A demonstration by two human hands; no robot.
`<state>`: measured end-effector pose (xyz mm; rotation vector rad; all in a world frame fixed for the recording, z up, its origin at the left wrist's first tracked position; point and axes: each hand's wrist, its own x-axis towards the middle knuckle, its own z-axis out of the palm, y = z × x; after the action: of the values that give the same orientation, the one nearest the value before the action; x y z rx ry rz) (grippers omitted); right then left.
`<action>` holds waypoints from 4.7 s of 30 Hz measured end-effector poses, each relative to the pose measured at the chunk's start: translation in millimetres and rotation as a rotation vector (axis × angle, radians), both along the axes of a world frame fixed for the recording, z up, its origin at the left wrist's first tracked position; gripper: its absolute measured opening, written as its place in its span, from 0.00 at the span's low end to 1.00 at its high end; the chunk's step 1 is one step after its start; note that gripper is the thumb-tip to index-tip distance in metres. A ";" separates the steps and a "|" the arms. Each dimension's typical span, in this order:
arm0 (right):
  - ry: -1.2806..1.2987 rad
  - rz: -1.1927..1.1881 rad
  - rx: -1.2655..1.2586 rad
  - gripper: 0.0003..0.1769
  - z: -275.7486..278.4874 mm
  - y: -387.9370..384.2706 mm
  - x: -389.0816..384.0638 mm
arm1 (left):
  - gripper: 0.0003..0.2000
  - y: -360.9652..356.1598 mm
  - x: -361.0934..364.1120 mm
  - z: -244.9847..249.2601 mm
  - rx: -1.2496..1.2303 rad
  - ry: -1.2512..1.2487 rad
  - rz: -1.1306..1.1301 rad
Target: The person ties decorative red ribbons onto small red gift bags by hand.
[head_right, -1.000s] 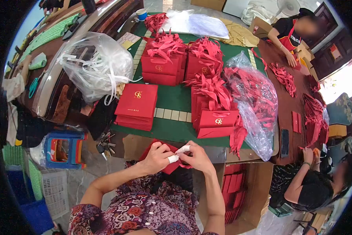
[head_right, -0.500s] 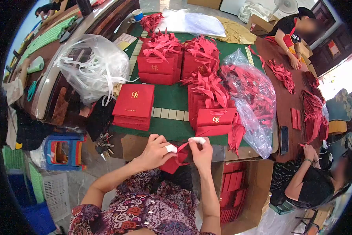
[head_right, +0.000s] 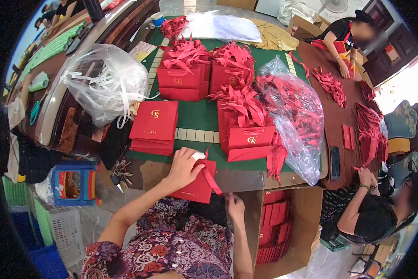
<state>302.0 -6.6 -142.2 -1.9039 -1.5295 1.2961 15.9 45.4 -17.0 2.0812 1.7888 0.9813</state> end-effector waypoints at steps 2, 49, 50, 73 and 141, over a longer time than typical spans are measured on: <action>0.156 -0.219 -0.287 0.17 -12.8 10.7 -6.3 | 0.13 -4.1 -1.7 5.3 0.025 -0.073 -0.003; 0.111 0.339 0.630 0.09 183.8 29.5 -131.1 | 0.25 -96.1 -24.5 6.3 -0.169 -0.354 0.364; 0.119 0.393 0.630 0.09 171.0 29.5 -136.3 | 0.26 -96.7 -22.7 10.8 -0.242 -0.388 0.373; 0.127 0.469 0.881 0.07 124.1 32.2 -139.8 | 0.13 -41.9 -30.8 25.0 -0.199 0.268 -0.016; 0.031 0.376 0.580 0.05 181.1 57.4 -124.2 | 0.14 -45.1 -21.6 34.9 -0.351 -0.303 -0.070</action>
<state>177.8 50.8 38.9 -1.2687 -2.0367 0.8619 -5.7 0.3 17.9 1.6715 1.5896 0.8395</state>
